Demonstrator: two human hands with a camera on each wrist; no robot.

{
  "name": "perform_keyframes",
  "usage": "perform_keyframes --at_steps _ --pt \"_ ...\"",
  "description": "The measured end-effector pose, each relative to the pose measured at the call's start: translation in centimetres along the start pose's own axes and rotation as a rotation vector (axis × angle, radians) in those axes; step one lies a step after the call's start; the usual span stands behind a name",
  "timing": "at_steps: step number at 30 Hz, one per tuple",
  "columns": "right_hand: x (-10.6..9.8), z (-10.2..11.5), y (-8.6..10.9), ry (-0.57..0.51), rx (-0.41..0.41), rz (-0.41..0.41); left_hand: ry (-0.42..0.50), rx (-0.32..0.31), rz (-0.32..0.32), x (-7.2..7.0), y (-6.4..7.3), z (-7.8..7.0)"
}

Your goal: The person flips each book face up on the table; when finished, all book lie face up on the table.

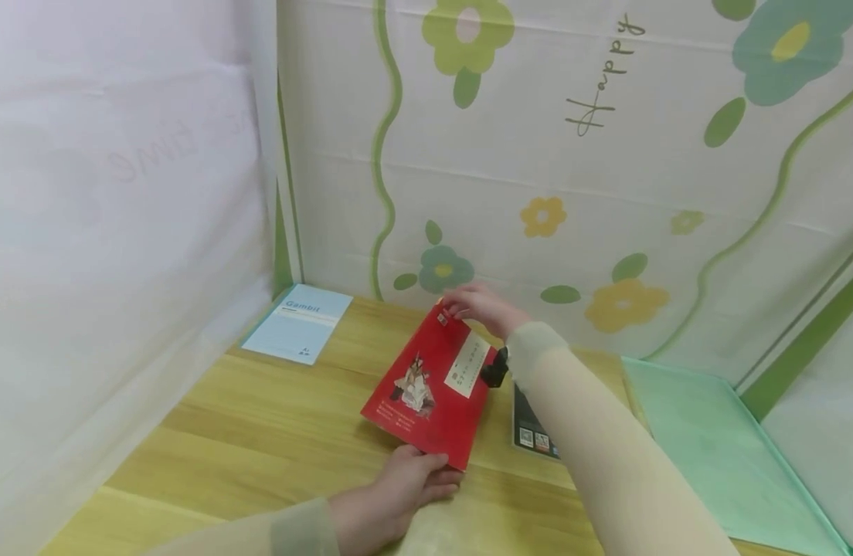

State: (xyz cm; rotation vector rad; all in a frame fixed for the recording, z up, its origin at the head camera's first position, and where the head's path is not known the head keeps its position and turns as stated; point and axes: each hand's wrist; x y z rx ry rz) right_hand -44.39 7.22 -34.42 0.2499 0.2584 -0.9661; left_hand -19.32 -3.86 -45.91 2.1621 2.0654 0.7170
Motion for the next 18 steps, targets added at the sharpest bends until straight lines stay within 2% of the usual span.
perform_keyframes --at_steps 9,18 --pt "0.5 0.2 -0.9 0.059 0.011 0.044 0.035 -0.004 0.006 0.9 -0.6 0.5" --pt "0.8 0.1 -1.2 0.046 0.09 0.065 0.013 -0.034 0.007 1.2 -0.8 0.2"
Point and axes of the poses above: each hand's wrist, its own y-axis away from the middle knuckle, its own x-axis out of the palm, z = x × y, and after that the axes turned 7 degrees about -y, right-handed
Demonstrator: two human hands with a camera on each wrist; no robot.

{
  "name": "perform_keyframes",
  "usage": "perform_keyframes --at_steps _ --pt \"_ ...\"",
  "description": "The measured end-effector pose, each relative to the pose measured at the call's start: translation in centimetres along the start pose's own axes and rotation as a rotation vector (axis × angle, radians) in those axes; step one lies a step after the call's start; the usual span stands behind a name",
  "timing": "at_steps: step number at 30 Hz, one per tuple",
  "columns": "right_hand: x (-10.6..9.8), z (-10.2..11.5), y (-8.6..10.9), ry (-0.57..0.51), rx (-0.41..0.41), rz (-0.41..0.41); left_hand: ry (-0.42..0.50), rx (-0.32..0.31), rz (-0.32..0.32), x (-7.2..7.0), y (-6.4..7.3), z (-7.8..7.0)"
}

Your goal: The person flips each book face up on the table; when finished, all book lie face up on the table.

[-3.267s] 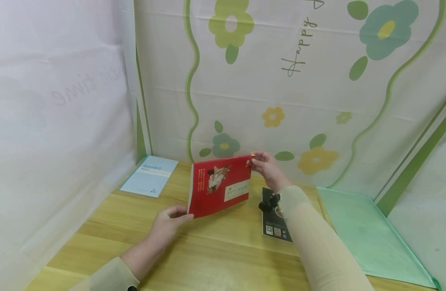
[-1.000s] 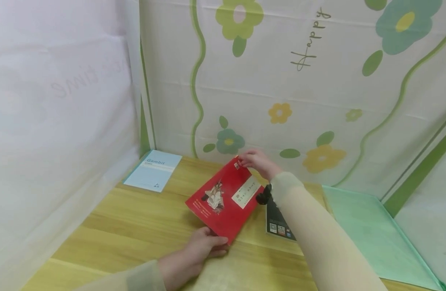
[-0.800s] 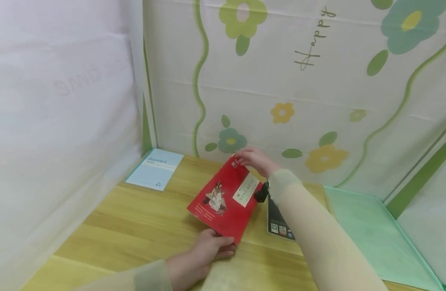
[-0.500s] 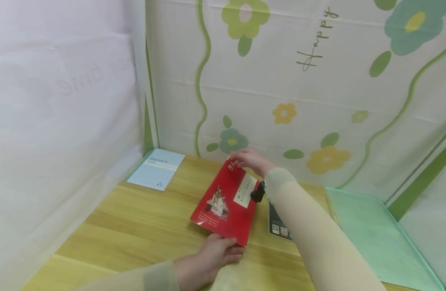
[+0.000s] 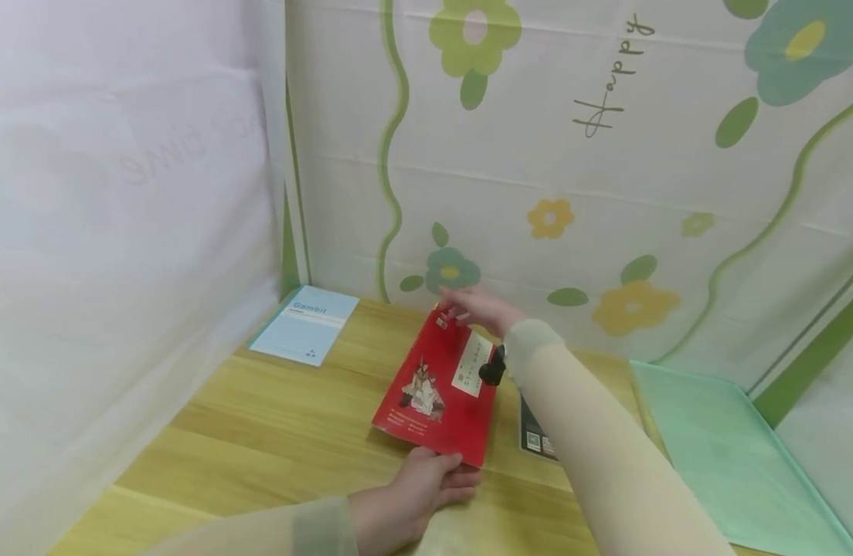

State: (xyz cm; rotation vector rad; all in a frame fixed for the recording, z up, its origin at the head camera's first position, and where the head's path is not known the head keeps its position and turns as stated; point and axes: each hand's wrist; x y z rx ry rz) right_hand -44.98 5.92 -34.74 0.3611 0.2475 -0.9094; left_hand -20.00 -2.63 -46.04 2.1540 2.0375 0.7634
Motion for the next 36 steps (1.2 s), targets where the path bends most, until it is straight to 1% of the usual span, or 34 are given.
perform_keyframes --at_steps 3,6,11,13,18,23,27,29,32,36 --pt "0.2 -0.2 -0.1 0.017 0.002 0.015 0.003 -0.004 0.013 0.1 0.0 -0.2" --pt "0.4 -0.4 -0.1 0.03 -0.017 0.019 0.005 -0.007 0.019 0.1 0.0 -0.4" --pt "0.8 -0.9 -0.3 0.019 -0.03 0.009 0.012 0.026 0.03 0.0 -0.1 -0.2" --pt "0.9 -1.2 -0.5 0.01 -0.029 0.001 -0.013 0.03 0.029 0.0 -0.1 -0.1" --pt "1.3 -1.8 -1.0 -0.008 -0.038 -0.013 -0.096 -0.004 0.012 -0.1 -0.3 0.0" --pt "1.4 -2.2 -1.2 -0.02 -0.041 0.002 -0.099 -0.021 0.02 -0.1 -0.6 -0.1" --pt "1.4 -2.5 -1.1 -0.042 -0.018 0.021 -0.089 -0.038 0.055 -0.3 -0.9 -0.3" --pt "1.6 -2.7 -1.0 -0.039 0.01 0.028 -0.078 -0.044 0.069 -0.4 -1.0 -0.5" --pt "1.8 -2.9 -0.8 -0.009 0.051 0.034 -0.068 -0.048 0.08 -0.6 -1.1 -0.6" --pt "1.7 -3.6 -0.7 0.044 0.098 0.022 -0.085 -0.05 0.097 -0.9 -1.1 -0.6"
Point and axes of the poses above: each hand's wrist, its own y-axis away from the middle knuckle, its own x-axis out of the palm, z = x × y, and after that the axes turned 7 degrees about -y, right-handed
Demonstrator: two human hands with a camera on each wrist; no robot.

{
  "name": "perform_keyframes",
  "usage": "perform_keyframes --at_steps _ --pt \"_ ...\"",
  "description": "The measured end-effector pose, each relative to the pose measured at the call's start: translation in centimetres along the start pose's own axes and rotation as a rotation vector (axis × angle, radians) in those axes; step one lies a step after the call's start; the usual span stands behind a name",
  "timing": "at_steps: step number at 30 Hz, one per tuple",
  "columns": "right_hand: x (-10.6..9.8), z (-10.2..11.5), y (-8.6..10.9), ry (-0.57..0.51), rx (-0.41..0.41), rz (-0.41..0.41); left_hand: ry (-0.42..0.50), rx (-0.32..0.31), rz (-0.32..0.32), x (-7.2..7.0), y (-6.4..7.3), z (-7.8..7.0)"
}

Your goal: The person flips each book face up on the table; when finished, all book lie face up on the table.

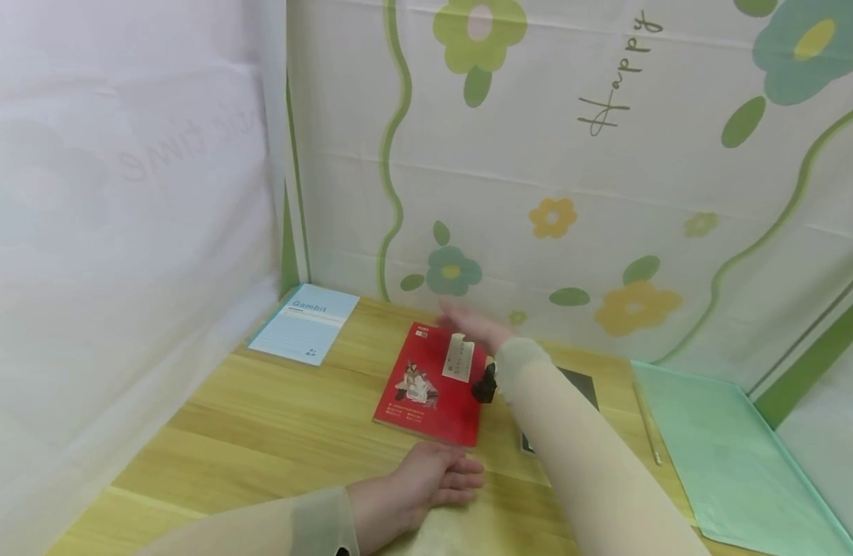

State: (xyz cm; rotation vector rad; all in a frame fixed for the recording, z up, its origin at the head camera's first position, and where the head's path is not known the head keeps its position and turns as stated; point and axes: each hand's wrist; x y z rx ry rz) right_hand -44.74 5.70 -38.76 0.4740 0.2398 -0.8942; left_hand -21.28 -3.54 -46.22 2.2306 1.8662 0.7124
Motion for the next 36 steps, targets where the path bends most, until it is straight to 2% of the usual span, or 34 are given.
perform_keyframes --at_steps 3,9,11,15,20,27,32,36 --pt "-0.1 -0.5 -0.1 0.041 0.02 -0.026 -0.008 0.005 0.003 -0.1 0.0 0.0" --pt "-0.4 -1.9 -0.3 0.249 0.086 -0.142 -0.01 0.01 0.004 -0.1 0.1 0.0" --pt "-0.4 -2.5 -0.3 0.275 0.102 -0.138 -0.01 0.015 0.011 0.0 0.2 0.0" --pt "-0.4 -3.3 -0.2 0.284 0.091 -0.077 -0.009 0.022 0.028 0.1 0.3 0.0" --pt "-0.1 -3.1 0.2 0.272 0.086 -0.025 -0.013 0.016 0.055 0.0 0.4 -0.1" --pt "0.2 -2.9 0.4 0.259 0.097 -0.025 -0.033 0.019 0.079 0.0 0.3 0.0" --pt "0.3 -3.3 0.3 0.307 0.083 -0.027 -0.039 0.035 0.063 0.2 0.5 0.1" --pt "0.2 -3.4 0.3 0.304 0.085 -0.03 -0.043 0.045 0.043 0.3 0.7 0.2"
Point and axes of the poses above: each hand's wrist, its own y-axis away from the middle knuckle, its own x-axis out of the palm, z = x × y, and after that the axes turned 7 degrees about -y, right-handed
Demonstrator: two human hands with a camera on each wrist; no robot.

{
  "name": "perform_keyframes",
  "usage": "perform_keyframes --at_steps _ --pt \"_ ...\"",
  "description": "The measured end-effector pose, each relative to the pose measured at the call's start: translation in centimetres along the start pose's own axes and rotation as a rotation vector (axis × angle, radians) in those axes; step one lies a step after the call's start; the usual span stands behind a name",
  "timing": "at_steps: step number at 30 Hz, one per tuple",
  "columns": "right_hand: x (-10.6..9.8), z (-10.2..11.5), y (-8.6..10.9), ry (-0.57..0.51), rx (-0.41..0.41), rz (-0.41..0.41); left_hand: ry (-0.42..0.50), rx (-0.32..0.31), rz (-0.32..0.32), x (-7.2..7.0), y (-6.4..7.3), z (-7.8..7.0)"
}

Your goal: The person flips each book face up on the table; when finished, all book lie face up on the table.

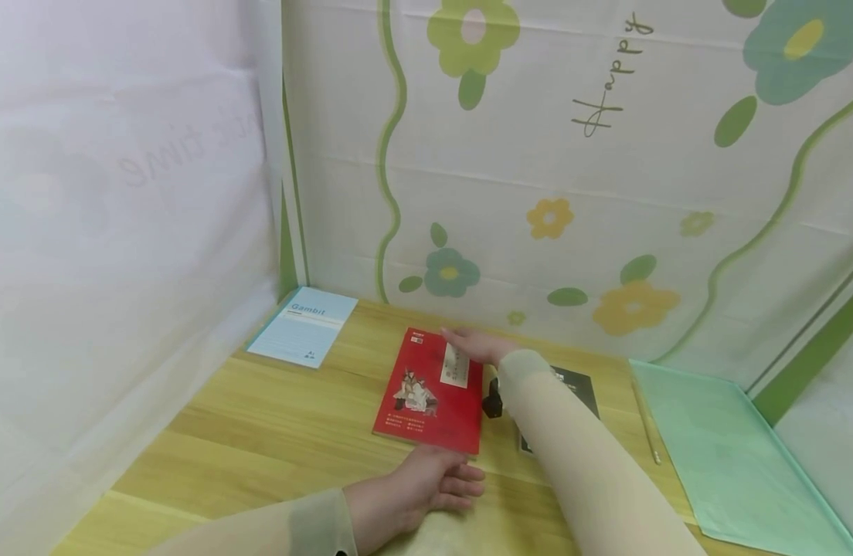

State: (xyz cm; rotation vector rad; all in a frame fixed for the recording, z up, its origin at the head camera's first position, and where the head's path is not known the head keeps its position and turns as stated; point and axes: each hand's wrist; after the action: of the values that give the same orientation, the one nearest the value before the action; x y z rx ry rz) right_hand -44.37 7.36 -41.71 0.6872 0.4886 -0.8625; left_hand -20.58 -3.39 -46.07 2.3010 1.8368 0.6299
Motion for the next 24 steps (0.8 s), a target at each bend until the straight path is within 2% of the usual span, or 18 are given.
perform_keyframes --at_steps 5,10,14,16,18,21,24 --pt "0.0 -0.1 0.2 0.005 0.001 -0.013 -0.014 0.001 -0.011 -0.1 0.1 0.1" --pt "-0.7 -0.5 0.8 0.006 -0.043 -0.04 -0.045 0.007 0.005 -0.2 0.5 0.2" --pt "-3.3 -1.6 2.2 0.021 -0.063 -0.051 -0.133 -0.018 0.112 0.1 1.0 0.3" --pt "-5.1 -2.6 3.1 0.033 -0.047 -0.059 -0.177 -0.021 0.186 0.5 1.2 0.2" --pt "-6.8 -3.7 4.2 0.032 -0.026 -0.067 -0.187 -0.011 0.228 1.0 1.2 0.1" --pt "-8.9 -5.6 5.7 0.045 -0.024 -0.091 -0.18 0.021 0.224 2.0 1.1 -0.3" --pt "-10.2 -7.7 7.1 0.072 -0.05 -0.115 -0.17 0.061 0.191 3.3 0.9 -0.6"
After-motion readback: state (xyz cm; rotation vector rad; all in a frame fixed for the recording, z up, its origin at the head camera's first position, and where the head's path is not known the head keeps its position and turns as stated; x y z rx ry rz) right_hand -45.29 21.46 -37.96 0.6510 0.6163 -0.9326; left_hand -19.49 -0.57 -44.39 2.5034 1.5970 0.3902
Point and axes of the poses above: each hand's wrist, its own y-axis away from the middle knuckle, its own x-axis out of the palm, z = x × y, and after that the axes turned 7 degrees about -y, right-handed
